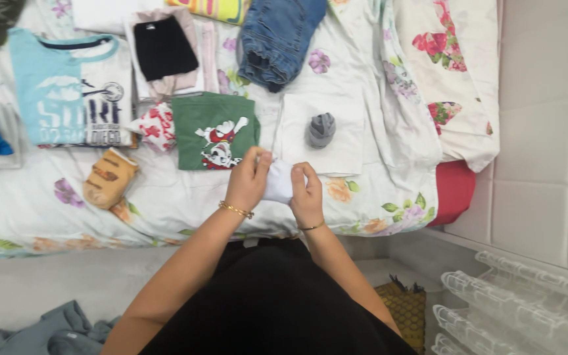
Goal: Folding various items of laundry including socks and shirts on a bed.
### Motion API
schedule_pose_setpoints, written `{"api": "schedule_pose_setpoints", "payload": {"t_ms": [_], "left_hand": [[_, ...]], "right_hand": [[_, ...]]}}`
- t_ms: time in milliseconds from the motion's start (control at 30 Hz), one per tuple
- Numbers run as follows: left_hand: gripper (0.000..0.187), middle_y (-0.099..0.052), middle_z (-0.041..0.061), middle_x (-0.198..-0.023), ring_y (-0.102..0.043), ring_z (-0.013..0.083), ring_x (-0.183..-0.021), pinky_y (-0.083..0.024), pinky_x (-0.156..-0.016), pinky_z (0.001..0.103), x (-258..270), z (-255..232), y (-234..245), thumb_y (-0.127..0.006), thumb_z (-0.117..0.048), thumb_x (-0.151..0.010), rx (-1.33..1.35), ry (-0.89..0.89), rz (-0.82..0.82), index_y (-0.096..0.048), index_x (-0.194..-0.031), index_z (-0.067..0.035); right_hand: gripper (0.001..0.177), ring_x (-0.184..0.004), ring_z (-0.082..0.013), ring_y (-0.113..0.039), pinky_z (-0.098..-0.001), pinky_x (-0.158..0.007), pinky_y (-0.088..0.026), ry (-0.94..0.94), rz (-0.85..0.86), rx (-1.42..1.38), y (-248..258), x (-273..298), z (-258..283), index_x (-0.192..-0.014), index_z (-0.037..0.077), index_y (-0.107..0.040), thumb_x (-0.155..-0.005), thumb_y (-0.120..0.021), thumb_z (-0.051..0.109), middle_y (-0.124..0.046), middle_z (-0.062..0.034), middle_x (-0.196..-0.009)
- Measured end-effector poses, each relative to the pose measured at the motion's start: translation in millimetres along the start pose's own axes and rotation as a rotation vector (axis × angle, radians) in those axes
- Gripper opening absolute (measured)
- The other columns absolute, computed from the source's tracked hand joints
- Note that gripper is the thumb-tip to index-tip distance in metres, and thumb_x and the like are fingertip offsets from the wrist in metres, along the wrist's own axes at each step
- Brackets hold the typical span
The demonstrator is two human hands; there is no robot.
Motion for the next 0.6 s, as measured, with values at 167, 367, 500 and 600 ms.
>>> {"api": "schedule_pose_setpoints", "payload": {"t_ms": [167,367,500,600], "left_hand": [[0.036,-0.069,0.012,-0.089,-0.068,0.0261,-0.079,-0.053,-0.071,0.035,-18.3,4.8,-38.5,-0.075,-0.039,-0.095,0.026,-0.174,0.042,-0.069,-0.108,-0.005],[0.043,-0.073,0.010,-0.095,-0.068,0.0146,-0.084,-0.056,-0.073,0.031,-36.3,20.7,-69.2,-0.083,-0.038,-0.084,0.220,0.103,0.031,-0.069,-0.101,-0.001],[0.046,-0.072,0.008,-0.092,-0.066,0.0115,-0.082,-0.057,-0.071,0.030,-43.2,56.7,-95.4,-0.084,-0.036,-0.083,0.334,0.257,-0.072,-0.063,-0.104,-0.001],[0.045,-0.074,0.005,-0.094,-0.068,0.0119,-0.083,-0.057,-0.070,0.028,-45.3,77.7,-107.0,-0.079,-0.039,-0.086,0.416,0.393,-0.050,-0.068,-0.109,-0.002]], "right_hand": [[0.017,-0.066,-0.0091,-0.060,-0.0273,-0.053,-0.052,-0.338,0.033,-0.208,19.8,-24.0,-2.3,-0.111,0.007,-0.056,-0.102,-0.059,0.021,-0.063,-0.0011,-0.086],[0.033,-0.085,-0.0104,-0.068,-0.0302,-0.066,-0.060,-0.349,0.302,-0.105,40.6,-63.9,-7.2,-0.125,0.006,-0.055,-0.095,-0.069,0.008,-0.067,-0.0032,-0.105],[0.020,-0.069,-0.0139,-0.065,-0.0306,-0.055,-0.054,-0.330,0.351,0.100,64.1,-89.7,-38.9,-0.114,0.001,-0.064,-0.102,-0.067,0.017,-0.069,-0.0083,-0.087],[0.023,-0.076,-0.0088,-0.063,-0.0269,-0.065,-0.056,-0.255,0.439,0.196,81.1,-118.2,-64.3,-0.113,0.001,-0.068,-0.105,-0.068,0.022,-0.068,-0.0033,-0.089]]}}
Point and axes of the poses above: each hand's wrist, its own x-axis away from the middle knuckle, its own y-axis out of the back of the hand, z = x × y, the point moved 10 cm from there along -x, towards the middle knuckle
